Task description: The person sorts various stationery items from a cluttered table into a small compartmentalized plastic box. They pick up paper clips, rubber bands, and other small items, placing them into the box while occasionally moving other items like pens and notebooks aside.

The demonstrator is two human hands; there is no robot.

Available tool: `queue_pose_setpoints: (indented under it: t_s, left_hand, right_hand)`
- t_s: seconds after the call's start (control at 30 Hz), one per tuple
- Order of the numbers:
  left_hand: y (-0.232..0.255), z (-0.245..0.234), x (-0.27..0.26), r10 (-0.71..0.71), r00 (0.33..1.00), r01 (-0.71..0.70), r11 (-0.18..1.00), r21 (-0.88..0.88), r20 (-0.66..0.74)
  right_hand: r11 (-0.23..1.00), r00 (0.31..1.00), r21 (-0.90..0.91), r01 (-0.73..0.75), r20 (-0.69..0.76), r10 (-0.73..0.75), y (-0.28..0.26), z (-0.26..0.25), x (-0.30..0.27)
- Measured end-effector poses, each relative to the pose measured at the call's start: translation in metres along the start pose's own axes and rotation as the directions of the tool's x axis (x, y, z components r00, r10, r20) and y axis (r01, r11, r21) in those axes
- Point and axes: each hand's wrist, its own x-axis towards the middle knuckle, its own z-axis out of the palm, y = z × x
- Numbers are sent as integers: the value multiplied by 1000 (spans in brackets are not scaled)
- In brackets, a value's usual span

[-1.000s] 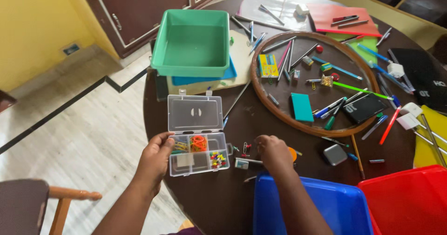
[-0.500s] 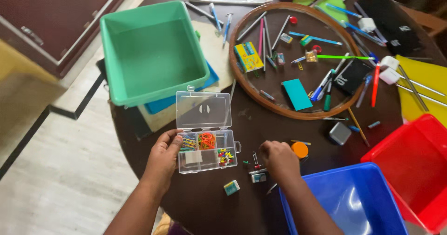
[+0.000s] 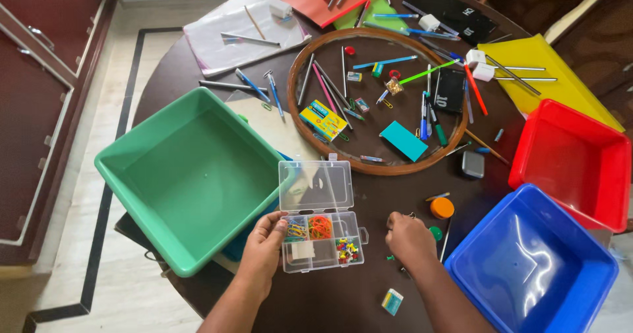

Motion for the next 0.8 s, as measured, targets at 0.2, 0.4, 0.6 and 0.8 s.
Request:
queue_pose_setpoints:
  t_s: [0.2, 0.4, 0.6, 0.8]
  left_hand:
    - [9, 3, 18, 106, 990, -99, 992, -84, 89]
    - [13, 17, 15, -39, 999, 41, 997, -59, 29]
    - [8, 33, 1, 131, 990, -133, 991, 29, 48]
    - [-2, 52, -17, 12, 1000, -12, 1000, 7, 29]
  right_hand:
    - [992, 988, -63, -110, 102, 116, -9, -2, 1]
    - [993, 991, 66, -102, 97, 95, 7, 12, 15]
    - [956, 999, 292, -5, -44, 19, 24, -8, 16]
    - [442, 973, 877, 186, -104, -205, -8, -65, 3]
